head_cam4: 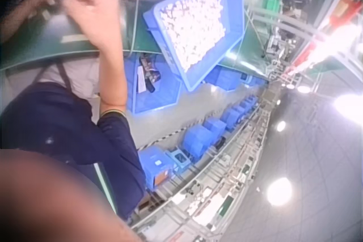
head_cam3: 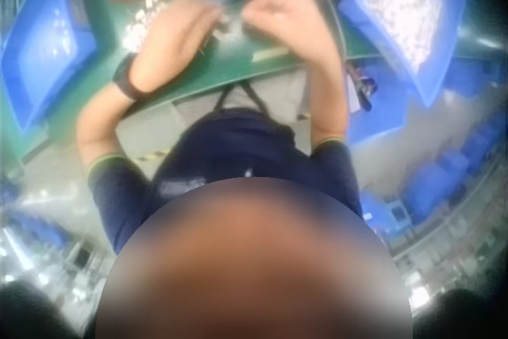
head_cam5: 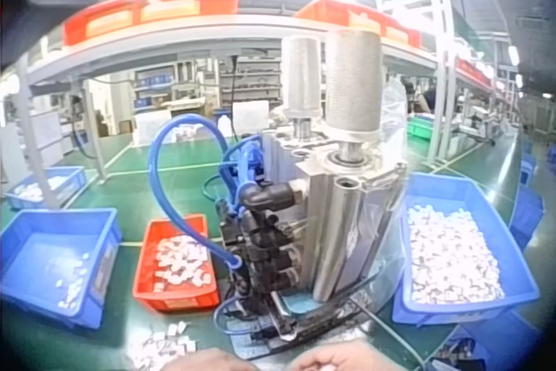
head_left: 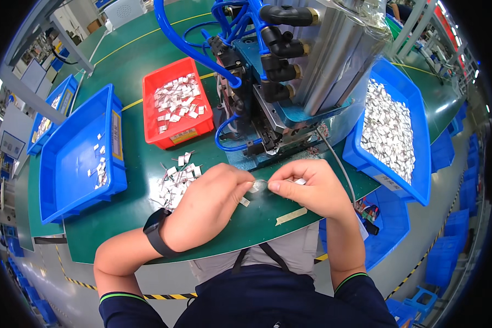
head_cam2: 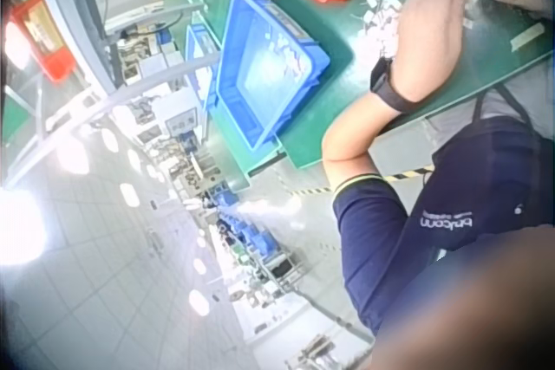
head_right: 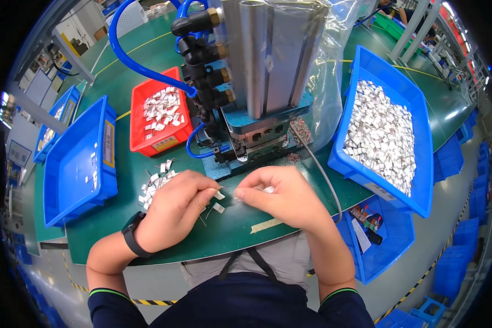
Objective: The person assembles small electronic components by hand at a factory workstation. They pick up white rectangular parts and thin metal wires, insert the wires into the parts, and place the assembled units into a red bin. The person also uses a machine to process the components, repeatedly inserting and removing them from a fixture.
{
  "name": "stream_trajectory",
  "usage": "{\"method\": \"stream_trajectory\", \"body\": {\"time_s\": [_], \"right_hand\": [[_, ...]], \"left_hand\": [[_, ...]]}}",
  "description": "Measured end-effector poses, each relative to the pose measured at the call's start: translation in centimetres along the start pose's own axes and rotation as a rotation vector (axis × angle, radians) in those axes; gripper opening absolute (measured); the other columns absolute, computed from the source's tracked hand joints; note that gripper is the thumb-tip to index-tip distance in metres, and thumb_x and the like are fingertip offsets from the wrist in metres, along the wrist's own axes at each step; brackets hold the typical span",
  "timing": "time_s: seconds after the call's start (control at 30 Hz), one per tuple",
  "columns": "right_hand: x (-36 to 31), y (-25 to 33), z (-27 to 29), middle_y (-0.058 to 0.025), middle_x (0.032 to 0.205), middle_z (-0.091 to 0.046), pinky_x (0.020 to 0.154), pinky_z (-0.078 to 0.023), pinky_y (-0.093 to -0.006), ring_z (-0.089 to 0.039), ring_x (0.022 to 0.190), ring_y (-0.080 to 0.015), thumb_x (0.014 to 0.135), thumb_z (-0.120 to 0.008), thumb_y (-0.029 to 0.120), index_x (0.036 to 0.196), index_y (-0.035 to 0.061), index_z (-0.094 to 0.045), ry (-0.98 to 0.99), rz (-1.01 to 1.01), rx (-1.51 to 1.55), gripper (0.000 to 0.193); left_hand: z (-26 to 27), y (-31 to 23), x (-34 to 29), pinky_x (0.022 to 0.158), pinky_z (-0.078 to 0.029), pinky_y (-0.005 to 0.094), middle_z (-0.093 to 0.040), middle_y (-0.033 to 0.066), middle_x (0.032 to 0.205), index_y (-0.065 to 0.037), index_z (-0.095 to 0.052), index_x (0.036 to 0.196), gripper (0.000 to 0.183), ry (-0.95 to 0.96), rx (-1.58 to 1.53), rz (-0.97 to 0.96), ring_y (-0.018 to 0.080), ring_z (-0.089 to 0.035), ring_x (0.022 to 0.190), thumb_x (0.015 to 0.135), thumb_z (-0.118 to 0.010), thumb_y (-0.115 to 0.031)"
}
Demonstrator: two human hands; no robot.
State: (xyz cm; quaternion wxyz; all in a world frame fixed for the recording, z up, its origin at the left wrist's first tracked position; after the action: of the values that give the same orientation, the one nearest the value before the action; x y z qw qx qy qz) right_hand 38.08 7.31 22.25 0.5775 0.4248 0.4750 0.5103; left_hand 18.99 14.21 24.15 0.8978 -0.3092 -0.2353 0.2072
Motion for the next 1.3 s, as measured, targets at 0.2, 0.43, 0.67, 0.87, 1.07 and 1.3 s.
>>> {"method": "stream_trajectory", "body": {"time_s": [0.2,0.43,0.67,0.87,1.07,1.3], "right_hand": [[0.4,-0.2,-1.5,0.0005,0.077,-0.063,0.062,-0.045,-0.0221,-0.053,0.071,-0.0045,0.087,-0.071,0.022,0.091,-0.0007,-0.069,0.113,-0.031,0.154,0.023],[0.2,-0.1,-1.9,0.0013,0.076,-0.062,0.063,-0.043,-0.0214,-0.052,0.073,-0.0037,0.090,-0.067,0.021,0.093,-0.0012,-0.068,0.131,-0.051,0.297,0.022],[0.1,-1.0,-1.8,0.0027,0.074,-0.060,0.061,-0.043,-0.0218,-0.051,0.071,-0.0036,0.092,-0.065,0.022,0.088,0.0005,-0.066,0.148,0.074,0.221,0.021],[-0.8,-1.0,-0.6,0.0016,0.071,-0.060,0.054,-0.040,-0.0207,-0.051,0.063,-0.0031,0.089,-0.065,0.017,0.084,0.0007,-0.065,0.135,0.052,0.161,0.017],[-0.3,-0.8,3.4,-0.0020,0.061,-0.054,0.037,-0.024,-0.0187,-0.038,0.043,-0.0017,0.085,-0.065,0.010,0.079,-0.0028,-0.062,-0.093,-0.178,0.501,0.015],[1.0,-1.2,3.7,-0.0020,0.060,-0.053,0.035,-0.020,-0.0189,-0.034,0.040,-0.0012,0.084,-0.066,0.012,0.072,-0.0004,-0.058,-0.200,-0.201,0.539,0.019]], "left_hand": [[-1.4,0.8,-0.3,0.063,-0.048,0.0236,-0.062,0.0026,0.086,0.003,-0.059,0.103,0.019,0.006,-0.755,0.541,0.0080,-0.058,0.070,0.096,-0.057,-0.015],[-2.0,1.1,-0.6,0.061,-0.046,0.0230,-0.060,0.0024,0.085,0.000,-0.058,0.102,0.018,0.001,-0.944,0.571,0.0079,-0.055,0.068,0.096,-0.058,-0.017],[-2.5,1.0,-0.7,0.059,-0.045,0.0235,-0.060,0.0046,0.084,-0.001,-0.056,0.100,0.013,-0.005,-1.026,0.563,0.0106,-0.057,0.067,0.096,-0.057,-0.013],[-2.9,1.0,-1.1,0.060,-0.047,0.0244,-0.060,0.0054,0.084,-0.001,-0.056,0.099,0.012,0.005,-1.103,0.618,0.0122,-0.058,0.066,0.096,-0.056,-0.012],[-2.9,-0.9,-1.5,0.067,-0.048,0.0262,-0.058,0.0075,0.090,-0.002,-0.058,0.100,0.013,0.144,-0.347,0.129,0.0144,-0.057,0.075,0.090,-0.063,-0.011],[-4.2,-0.9,-1.6,0.078,-0.049,0.0389,-0.063,0.0124,0.094,-0.002,-0.060,0.098,0.017,0.167,-0.184,-0.140,0.0306,-0.061,0.087,0.084,-0.065,-0.008]]}}
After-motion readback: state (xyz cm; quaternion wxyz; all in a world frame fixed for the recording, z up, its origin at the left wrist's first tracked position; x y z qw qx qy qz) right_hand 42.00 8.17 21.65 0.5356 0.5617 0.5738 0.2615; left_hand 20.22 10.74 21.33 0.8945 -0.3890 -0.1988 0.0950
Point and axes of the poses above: each hand's wrist, its own x-axis towards the middle knuckle, its own z-axis out of the back of the hand, y = z × x, the point moved 3 cm from there along x, towards the middle knuckle
